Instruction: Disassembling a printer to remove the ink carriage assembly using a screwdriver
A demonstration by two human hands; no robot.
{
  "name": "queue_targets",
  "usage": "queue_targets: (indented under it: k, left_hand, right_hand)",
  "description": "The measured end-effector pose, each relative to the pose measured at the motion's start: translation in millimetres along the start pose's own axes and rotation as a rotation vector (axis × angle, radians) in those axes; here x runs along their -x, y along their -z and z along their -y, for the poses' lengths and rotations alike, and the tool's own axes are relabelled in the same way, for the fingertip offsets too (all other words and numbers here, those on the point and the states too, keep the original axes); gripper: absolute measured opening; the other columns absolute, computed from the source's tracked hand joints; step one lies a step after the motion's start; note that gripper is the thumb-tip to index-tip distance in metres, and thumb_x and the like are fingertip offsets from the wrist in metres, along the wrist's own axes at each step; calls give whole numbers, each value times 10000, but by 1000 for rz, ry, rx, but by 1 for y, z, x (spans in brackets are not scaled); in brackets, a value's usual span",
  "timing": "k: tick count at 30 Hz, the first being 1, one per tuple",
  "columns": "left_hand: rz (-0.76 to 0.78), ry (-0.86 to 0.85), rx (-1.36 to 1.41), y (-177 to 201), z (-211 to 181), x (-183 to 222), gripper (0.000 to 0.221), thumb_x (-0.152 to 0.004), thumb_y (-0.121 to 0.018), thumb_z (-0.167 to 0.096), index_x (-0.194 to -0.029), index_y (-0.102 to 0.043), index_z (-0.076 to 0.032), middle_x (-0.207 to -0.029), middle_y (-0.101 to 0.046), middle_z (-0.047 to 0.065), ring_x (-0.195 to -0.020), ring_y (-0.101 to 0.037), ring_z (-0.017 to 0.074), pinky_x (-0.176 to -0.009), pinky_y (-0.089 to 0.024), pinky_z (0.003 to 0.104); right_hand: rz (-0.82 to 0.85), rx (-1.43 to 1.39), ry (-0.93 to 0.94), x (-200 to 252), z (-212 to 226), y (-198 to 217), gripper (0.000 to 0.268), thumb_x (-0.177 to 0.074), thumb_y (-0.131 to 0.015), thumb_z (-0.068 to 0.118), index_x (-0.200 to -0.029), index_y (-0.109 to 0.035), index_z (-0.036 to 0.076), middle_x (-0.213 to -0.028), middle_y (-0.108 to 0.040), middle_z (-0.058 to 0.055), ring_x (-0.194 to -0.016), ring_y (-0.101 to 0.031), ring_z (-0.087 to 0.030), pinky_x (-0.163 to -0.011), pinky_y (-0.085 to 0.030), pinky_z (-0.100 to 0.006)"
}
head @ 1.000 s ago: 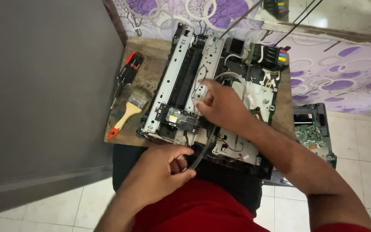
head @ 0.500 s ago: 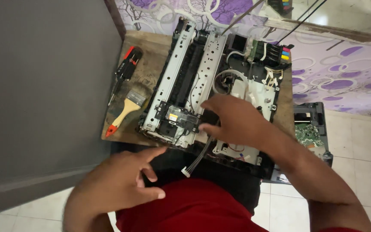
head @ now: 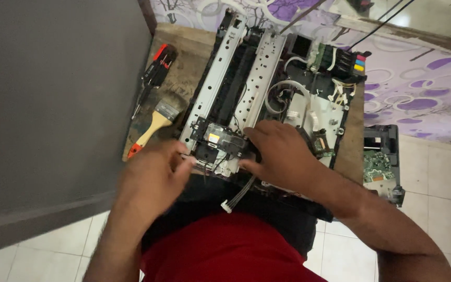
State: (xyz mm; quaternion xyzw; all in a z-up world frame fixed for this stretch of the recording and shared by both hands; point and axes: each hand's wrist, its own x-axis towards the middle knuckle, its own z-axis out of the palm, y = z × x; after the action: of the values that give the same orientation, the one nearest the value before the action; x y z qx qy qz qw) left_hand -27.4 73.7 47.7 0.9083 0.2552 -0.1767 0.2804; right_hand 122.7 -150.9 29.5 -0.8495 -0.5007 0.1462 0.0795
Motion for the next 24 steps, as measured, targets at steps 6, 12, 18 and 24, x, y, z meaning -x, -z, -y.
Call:
queue_targets:
  k: [6,12,18,24]
  left_hand:
    - [-72,-78,-102,-7,-18,10,229,-898,-674,-402,-1072,-756,-277,-954,-752,84,-924,-746,367,-767,-616,522]
    - [52,-156,-293,-44,-23,30,369,-940,-679,-518,-1072,-630,-177,-973,-709,85,-838,-722,378,-671,-575,533]
    - [-168,-252,-136,-90,11,26,323,-885,-728,-452,-1082,-669,-203,-973,-716,40,-743,-720,352,-597,-540,499]
    - [-123,-205,134,-101,16,15,182,-851,-777,-392,-939,-770,-234,-878,-699,-20,-767,-694,236,-679,-516,416]
  right_hand:
    - [-54,32,0,0,2,-1,632,-878,-776,502,-1288,-654,37,-1099,-651,-155,-1040,-673,-367,-906,-533,-505]
    - [-169,51,22,-2,-9,-22,612,-790,-819,537,-1212,-685,115,-1044,-666,-94,-965,-648,-361,-818,-482,-504]
    - [-205,75,46,-1,-9,-24,623,-799,-813,539,-1243,-676,124,-1061,-647,-93,-982,-636,-369,-838,-468,-501]
    - [-204,19,41,-1,-9,-25,656,-789,-811,531,-1265,-674,101,-1072,-658,-111,-1004,-625,-364,-868,-461,-496]
